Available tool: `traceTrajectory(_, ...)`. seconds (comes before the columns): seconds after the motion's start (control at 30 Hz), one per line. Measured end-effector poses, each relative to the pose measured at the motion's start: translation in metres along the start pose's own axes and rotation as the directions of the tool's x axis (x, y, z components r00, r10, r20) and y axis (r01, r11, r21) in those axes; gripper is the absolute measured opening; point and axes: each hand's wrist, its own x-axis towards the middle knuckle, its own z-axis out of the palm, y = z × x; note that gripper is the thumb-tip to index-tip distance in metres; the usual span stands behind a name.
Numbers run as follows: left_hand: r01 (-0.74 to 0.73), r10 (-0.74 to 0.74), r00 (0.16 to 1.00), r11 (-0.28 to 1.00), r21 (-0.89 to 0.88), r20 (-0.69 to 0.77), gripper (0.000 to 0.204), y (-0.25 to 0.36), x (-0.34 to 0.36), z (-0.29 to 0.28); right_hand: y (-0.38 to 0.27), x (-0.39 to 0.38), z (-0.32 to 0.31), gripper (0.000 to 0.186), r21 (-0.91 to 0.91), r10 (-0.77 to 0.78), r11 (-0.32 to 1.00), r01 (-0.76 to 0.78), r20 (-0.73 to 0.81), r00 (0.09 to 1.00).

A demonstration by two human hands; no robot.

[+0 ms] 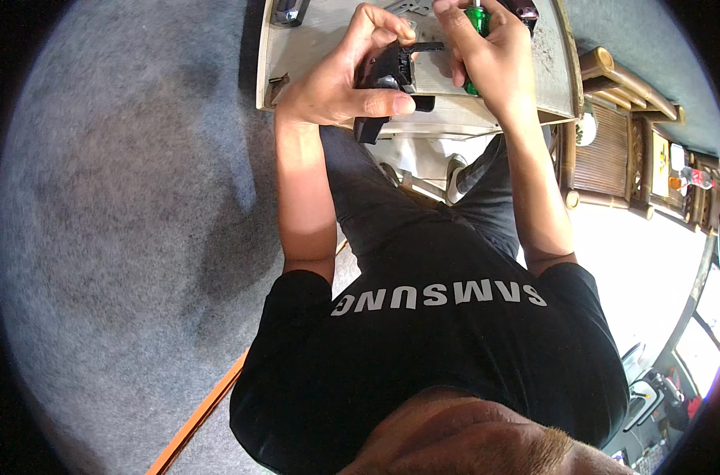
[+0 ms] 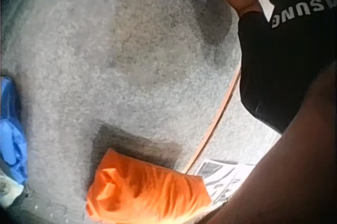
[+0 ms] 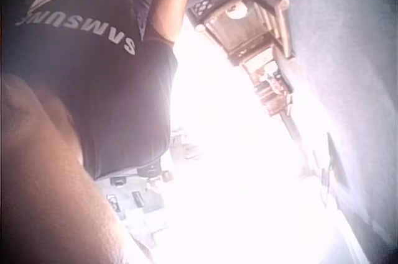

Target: The person uses a screwdriver to remove screws from the casing of a hair clipper, then pries the casing open to reveal the internal components.

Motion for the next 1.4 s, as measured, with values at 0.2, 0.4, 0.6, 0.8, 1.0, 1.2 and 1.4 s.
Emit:
traceTrajectory(0.2,-0.051,0.043,0.982,0.998,-0.037,-0.185,0.078,0.005,-0.006,0.010,0.002,-0.006,-0.012,0.015,0.157,0.009,0.987,-0.047,0.232,0.973)
traceTrajectory(0.4,-0.183,0.401,0.849,0.833,0.522,-0.343,0.084,0.020,-0.004,0.057,0.017,-0.008,-0.022,0.032,0.058,-0.129,0.992,0.115,0.491,0.862)
traceTrajectory(0.6,-0.254,0.666,0.695,0.579,0.775,-0.270,0.087,0.007,-0.008,0.069,0.011,-0.015,-0.034,0.029,0.137,-0.190,0.982,0.133,0.628,0.755)
traceTrajectory(0.8,-0.151,0.755,0.580,0.470,0.870,-0.307,0.090,-0.006,-0.008,0.096,0.020,-0.011,-0.039,0.029,0.242,-0.248,0.964,0.109,0.675,0.695)
traceTrajectory(1.0,-0.118,0.816,0.523,0.354,0.928,-0.245,0.089,-0.013,-0.007,0.102,0.021,-0.011,-0.041,0.027,0.275,-0.263,0.957,0.093,0.685,0.679)
traceTrajectory(1.2,-0.094,0.816,0.532,0.323,0.942,-0.227,0.089,-0.018,-0.006,0.105,0.019,-0.012,-0.037,0.020,0.199,-0.179,0.978,0.058,0.668,0.723)
traceTrajectory(1.4,-0.110,0.809,0.538,0.345,0.932,-0.236,0.087,-0.019,-0.005,0.104,0.022,-0.011,-0.036,0.020,0.159,-0.163,0.984,0.075,0.658,0.735)
